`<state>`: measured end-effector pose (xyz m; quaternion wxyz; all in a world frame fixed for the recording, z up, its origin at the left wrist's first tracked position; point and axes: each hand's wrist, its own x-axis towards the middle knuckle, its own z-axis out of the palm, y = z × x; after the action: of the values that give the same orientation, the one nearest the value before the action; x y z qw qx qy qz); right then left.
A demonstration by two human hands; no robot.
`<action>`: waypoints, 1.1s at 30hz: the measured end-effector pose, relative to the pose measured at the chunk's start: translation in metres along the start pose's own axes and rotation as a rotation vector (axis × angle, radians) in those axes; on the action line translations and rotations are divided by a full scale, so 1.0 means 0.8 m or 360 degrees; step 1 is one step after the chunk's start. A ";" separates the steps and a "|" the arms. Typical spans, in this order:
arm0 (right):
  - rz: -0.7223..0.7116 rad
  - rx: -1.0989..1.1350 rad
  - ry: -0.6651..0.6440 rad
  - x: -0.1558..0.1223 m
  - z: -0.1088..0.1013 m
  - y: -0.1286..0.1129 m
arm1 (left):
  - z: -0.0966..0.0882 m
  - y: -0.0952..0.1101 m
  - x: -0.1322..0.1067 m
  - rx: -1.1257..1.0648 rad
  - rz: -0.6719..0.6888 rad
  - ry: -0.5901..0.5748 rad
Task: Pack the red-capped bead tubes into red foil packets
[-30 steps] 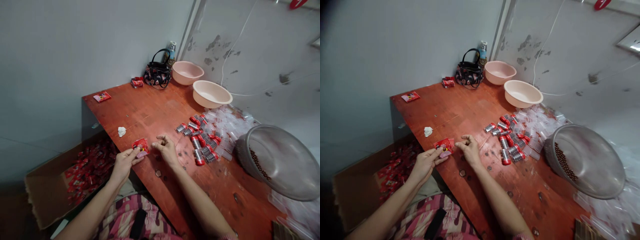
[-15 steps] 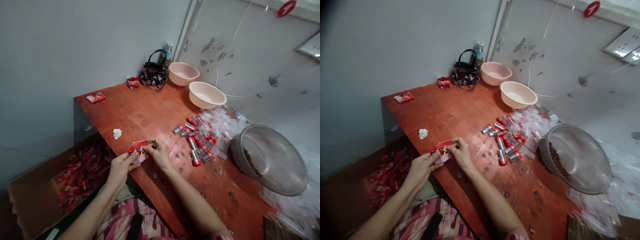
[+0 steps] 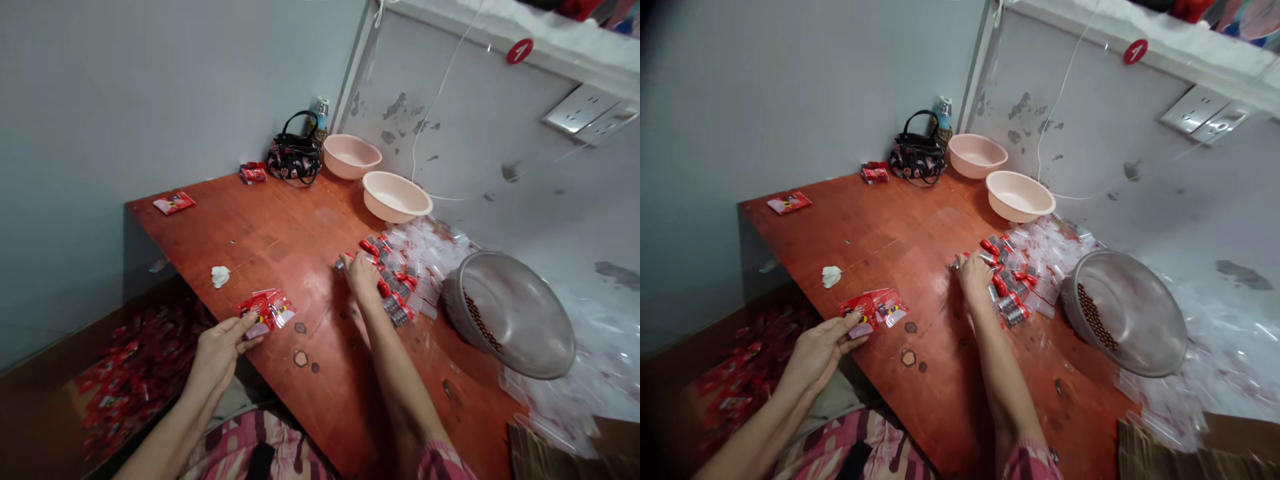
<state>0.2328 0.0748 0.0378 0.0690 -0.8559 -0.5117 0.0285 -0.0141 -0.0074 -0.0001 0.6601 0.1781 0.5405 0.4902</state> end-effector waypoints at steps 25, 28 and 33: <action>-0.0486 0.1820 -0.0878 -0.191 0.030 -0.038 | 0.036 0.005 0.003 -0.0902 -0.0153 -0.0022; -0.0452 0.1905 -0.0946 -0.192 0.034 -0.040 | 0.037 0.005 0.000 -0.0880 -0.0083 -0.0100; -0.0400 0.2088 -0.1062 -0.194 0.035 -0.040 | 0.034 0.006 0.000 -0.0921 0.0000 -0.0112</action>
<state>0.1279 -0.0443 0.0112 0.4092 -0.5199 -0.4775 0.5781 0.0078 0.0027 0.0136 0.7018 -0.0007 0.3550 0.6176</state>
